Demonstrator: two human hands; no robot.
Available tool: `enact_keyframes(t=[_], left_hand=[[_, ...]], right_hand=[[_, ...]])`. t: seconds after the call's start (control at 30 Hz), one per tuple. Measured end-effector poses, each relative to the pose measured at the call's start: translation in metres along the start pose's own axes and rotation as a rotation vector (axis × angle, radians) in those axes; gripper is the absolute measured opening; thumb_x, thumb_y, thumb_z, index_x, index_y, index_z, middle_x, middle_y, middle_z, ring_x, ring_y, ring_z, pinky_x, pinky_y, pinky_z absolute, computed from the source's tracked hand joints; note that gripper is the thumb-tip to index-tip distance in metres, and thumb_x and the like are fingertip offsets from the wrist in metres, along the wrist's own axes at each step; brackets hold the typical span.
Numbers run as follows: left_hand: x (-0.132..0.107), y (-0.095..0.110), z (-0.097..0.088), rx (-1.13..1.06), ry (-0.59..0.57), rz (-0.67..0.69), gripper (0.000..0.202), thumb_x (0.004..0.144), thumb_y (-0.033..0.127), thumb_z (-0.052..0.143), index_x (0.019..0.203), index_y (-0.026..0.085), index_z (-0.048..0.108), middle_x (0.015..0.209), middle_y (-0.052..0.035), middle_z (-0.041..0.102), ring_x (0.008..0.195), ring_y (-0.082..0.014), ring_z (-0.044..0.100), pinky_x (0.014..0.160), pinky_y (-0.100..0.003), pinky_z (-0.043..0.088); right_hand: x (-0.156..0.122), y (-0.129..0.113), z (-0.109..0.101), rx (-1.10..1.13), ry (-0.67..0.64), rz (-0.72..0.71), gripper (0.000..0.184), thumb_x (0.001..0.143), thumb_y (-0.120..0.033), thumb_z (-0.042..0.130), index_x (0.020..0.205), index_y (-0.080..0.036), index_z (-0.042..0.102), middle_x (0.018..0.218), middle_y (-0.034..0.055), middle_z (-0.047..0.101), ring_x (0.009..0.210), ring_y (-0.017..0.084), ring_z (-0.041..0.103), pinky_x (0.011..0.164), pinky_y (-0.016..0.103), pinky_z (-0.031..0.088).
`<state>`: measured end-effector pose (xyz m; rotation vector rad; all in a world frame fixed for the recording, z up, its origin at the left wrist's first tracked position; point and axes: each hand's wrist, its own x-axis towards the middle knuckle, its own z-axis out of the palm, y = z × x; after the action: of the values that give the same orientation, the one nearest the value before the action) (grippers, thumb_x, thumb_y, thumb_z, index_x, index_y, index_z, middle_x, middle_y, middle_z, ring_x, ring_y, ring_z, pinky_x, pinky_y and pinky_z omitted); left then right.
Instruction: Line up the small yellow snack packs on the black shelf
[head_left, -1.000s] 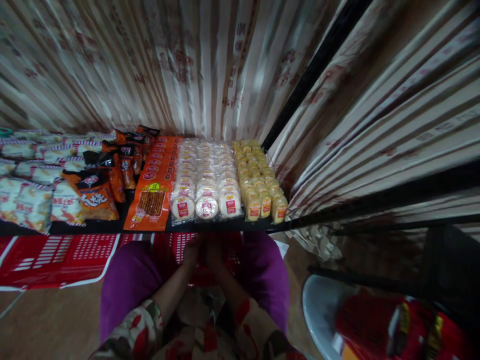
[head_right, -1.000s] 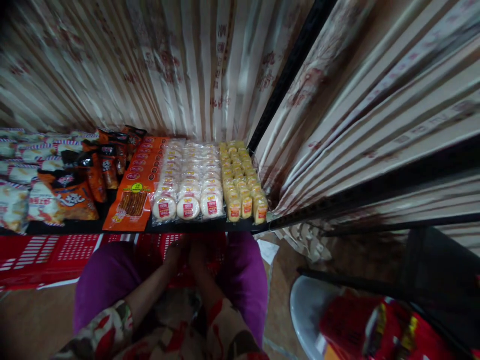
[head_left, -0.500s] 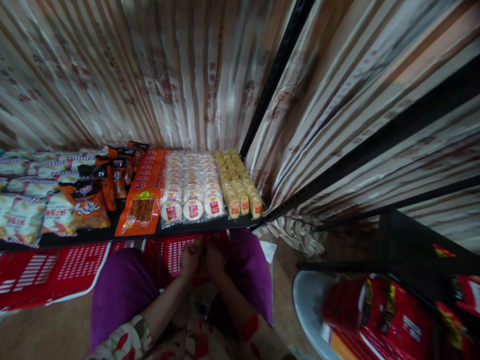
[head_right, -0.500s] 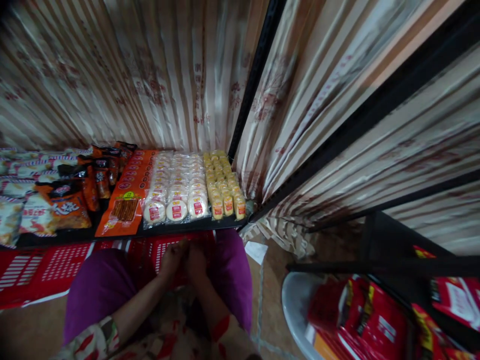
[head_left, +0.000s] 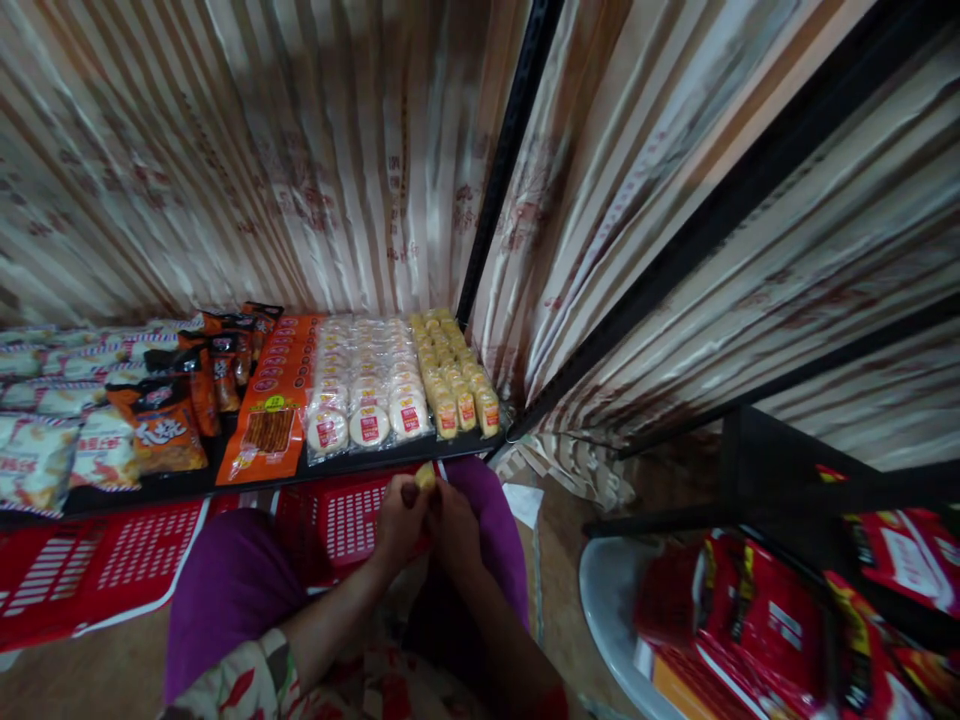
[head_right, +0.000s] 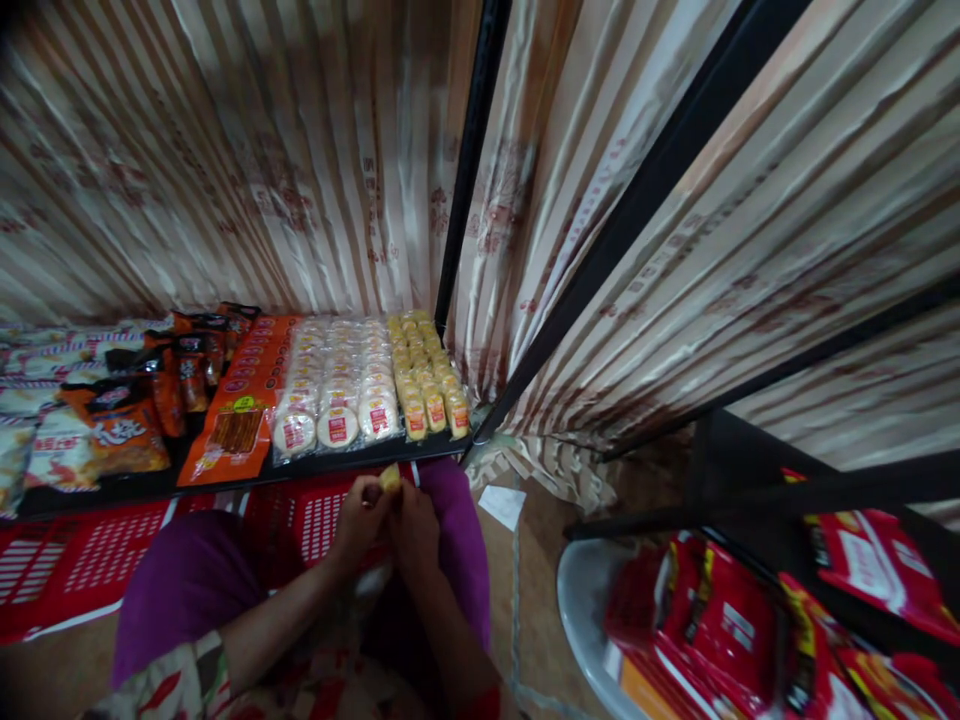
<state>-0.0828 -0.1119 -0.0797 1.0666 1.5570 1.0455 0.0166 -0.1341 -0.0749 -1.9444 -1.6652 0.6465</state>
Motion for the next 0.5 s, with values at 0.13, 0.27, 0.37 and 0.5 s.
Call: enact_keyframes(t=[0.13, 0.27, 0.37, 0.5], left_hand=[[0.004, 0.013, 0.013, -0.064, -0.046, 0.092, 0.011, 0.068, 0.020, 0.064, 0.076, 0.021, 0.057, 0.073, 0.0017, 0.057, 0.067, -0.0121, 0.052, 0.065, -0.021, 0.040], [0.011, 0.033, 0.030, -0.051, -0.080, 0.149, 0.013, 0.069, 0.017, 0.063, 0.080, 0.021, 0.059, 0.079, -0.0004, 0.057, 0.068, -0.0115, 0.051, 0.066, -0.021, 0.040], [0.017, 0.052, 0.042, -0.084, -0.068, 0.157, 0.015, 0.066, 0.016, 0.066, 0.080, 0.020, 0.060, 0.082, -0.0013, 0.056, 0.068, -0.0117, 0.050, 0.067, -0.021, 0.041], [0.025, 0.068, 0.056, -0.079, -0.060, 0.169, 0.018, 0.064, 0.013, 0.067, 0.079, 0.020, 0.060, 0.080, -0.0005, 0.056, 0.066, -0.0114, 0.049, 0.068, -0.022, 0.041]], right_hand=[[0.004, 0.011, -0.005, -0.019, 0.186, -0.072, 0.036, 0.085, -0.029, 0.043, 0.115, -0.013, 0.054, 0.103, 0.0137, 0.065, 0.094, 0.024, 0.058, 0.086, 0.035, 0.045], [0.017, 0.016, -0.016, -0.023, 0.316, -0.091, 0.042, 0.085, -0.032, 0.041, 0.121, -0.012, 0.050, 0.106, 0.0156, 0.062, 0.098, 0.025, 0.056, 0.087, 0.038, 0.045], [0.027, 0.015, -0.028, -0.030, 0.375, -0.103, 0.042, 0.085, -0.031, 0.041, 0.123, -0.013, 0.049, 0.111, 0.0148, 0.059, 0.104, 0.024, 0.052, 0.091, 0.039, 0.043], [0.039, 0.014, -0.039, -0.023, 0.419, -0.065, 0.044, 0.084, -0.027, 0.041, 0.126, -0.014, 0.047, 0.116, 0.0136, 0.056, 0.107, 0.024, 0.050, 0.093, 0.039, 0.042]])
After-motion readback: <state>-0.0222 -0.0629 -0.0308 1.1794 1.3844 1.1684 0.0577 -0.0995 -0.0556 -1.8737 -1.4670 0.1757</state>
